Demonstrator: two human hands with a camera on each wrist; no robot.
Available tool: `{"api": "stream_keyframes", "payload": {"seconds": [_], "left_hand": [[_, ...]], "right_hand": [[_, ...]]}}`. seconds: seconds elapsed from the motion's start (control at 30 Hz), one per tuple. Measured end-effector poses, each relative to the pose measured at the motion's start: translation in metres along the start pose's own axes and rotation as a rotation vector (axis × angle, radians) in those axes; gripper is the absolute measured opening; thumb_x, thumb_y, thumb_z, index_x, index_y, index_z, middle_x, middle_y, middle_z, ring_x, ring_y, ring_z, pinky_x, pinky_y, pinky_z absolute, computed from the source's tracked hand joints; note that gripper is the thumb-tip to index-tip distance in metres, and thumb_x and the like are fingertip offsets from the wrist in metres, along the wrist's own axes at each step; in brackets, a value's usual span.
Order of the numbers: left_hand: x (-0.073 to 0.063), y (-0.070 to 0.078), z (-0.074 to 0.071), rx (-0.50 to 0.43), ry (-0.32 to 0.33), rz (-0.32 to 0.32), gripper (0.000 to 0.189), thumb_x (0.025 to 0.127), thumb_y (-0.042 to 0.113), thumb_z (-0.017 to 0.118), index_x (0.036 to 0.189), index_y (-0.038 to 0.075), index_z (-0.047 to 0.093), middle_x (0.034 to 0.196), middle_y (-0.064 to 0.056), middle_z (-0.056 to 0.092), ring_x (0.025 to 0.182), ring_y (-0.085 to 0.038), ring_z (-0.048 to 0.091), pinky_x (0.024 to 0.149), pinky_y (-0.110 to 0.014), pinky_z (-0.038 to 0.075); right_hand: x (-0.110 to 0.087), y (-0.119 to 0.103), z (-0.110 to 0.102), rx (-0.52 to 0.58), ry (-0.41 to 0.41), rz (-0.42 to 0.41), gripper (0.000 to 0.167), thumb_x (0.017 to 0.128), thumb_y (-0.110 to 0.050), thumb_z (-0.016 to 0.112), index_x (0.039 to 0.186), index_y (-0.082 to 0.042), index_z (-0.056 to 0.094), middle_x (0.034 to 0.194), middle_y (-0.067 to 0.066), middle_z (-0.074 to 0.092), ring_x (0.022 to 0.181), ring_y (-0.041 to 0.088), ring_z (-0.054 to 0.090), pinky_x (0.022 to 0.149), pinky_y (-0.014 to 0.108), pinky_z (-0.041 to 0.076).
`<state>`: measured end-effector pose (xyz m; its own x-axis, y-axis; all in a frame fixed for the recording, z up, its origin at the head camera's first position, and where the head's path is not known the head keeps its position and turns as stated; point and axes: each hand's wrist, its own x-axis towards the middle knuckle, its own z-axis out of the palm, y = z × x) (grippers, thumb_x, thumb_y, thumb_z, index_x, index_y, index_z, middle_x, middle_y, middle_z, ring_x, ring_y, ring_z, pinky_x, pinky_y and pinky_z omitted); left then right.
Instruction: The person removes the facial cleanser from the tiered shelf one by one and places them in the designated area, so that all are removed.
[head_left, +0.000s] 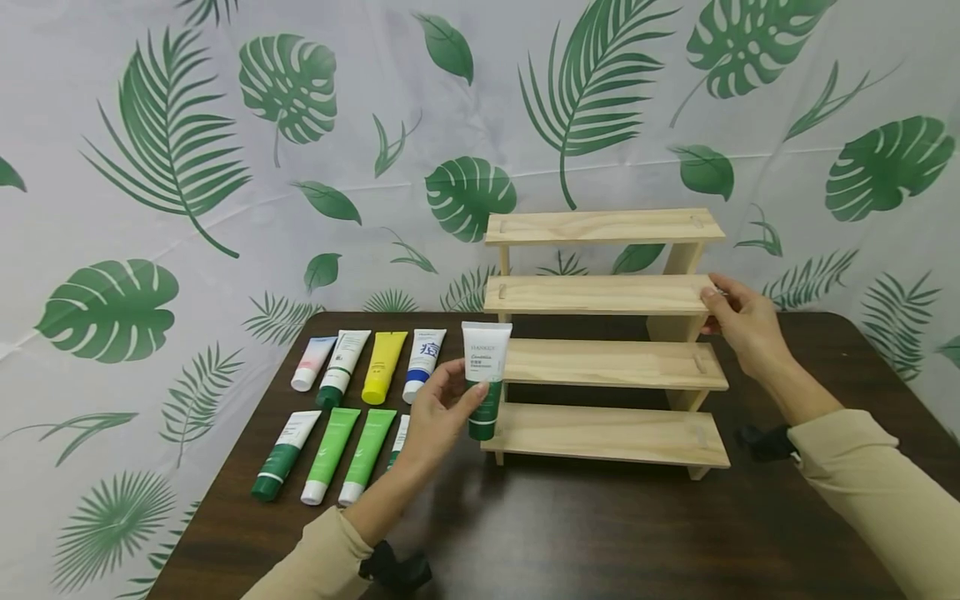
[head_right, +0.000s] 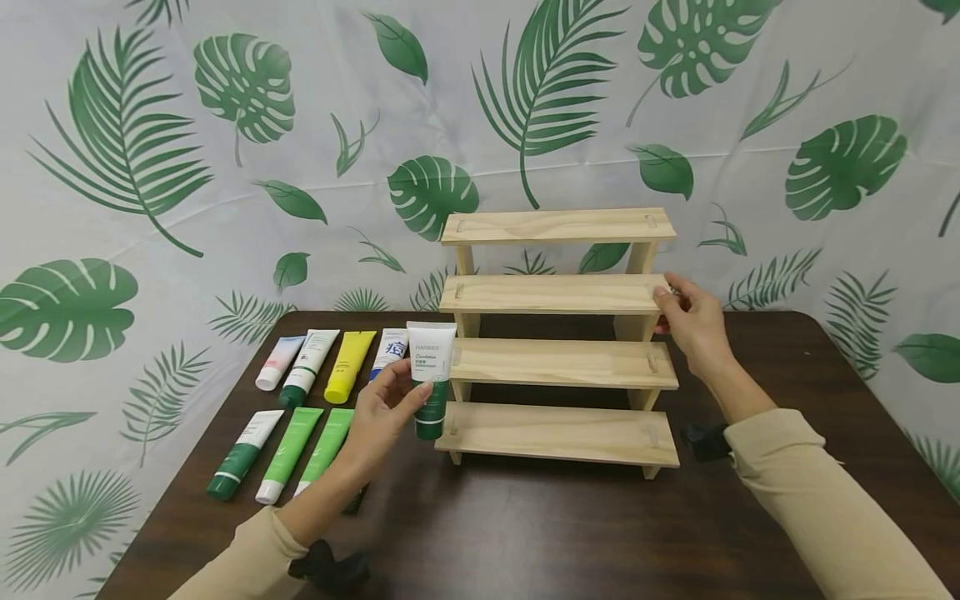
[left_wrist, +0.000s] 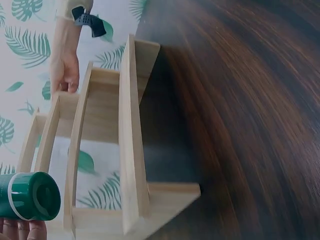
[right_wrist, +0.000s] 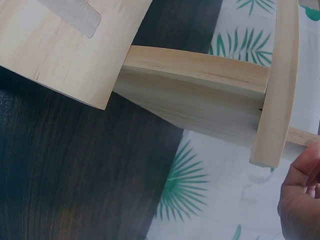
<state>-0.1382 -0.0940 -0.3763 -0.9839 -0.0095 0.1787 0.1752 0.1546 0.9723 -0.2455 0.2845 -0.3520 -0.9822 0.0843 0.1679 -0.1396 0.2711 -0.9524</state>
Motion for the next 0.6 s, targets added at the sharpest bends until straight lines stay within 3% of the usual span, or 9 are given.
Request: {"api": "stream_keyframes", "payload": {"seconds": [0.27, 0.6], "left_hand": [[-0.003, -0.005, -0.026, 0.023, 0.066, -0.057, 0.037, 0.089, 0.015, 0.065, 0.123, 0.002, 0.057, 0.111, -0.015, 0.064, 0.090, -0.017, 0.057, 0.077, -0.024, 0.048], [-0.008, -0.017, -0.073, 0.120, 0.159, -0.190, 0.043, 0.089, 0.019, 0.065, 0.127, 0.002, 0.056, 0.111, -0.016, 0.063, 0.091, -0.010, 0.056, 0.075, -0.017, 0.046]], "right_hand": [[0.000, 0.000, 0.000, 0.005, 0.001, -0.004, 0.064, 0.098, -0.027, 0.048, 0.144, 0.009, 0.023, 0.086, -0.011, 0.053, 0.065, -0.001, 0.055, 0.056, 0.013, 0.050], [-0.001, 0.000, 0.000, 0.057, 0.003, -0.008, 0.064, 0.097, -0.025, 0.050, 0.144, 0.010, 0.023, 0.084, -0.011, 0.054, 0.063, -0.001, 0.055, 0.055, 0.013, 0.050]]}}
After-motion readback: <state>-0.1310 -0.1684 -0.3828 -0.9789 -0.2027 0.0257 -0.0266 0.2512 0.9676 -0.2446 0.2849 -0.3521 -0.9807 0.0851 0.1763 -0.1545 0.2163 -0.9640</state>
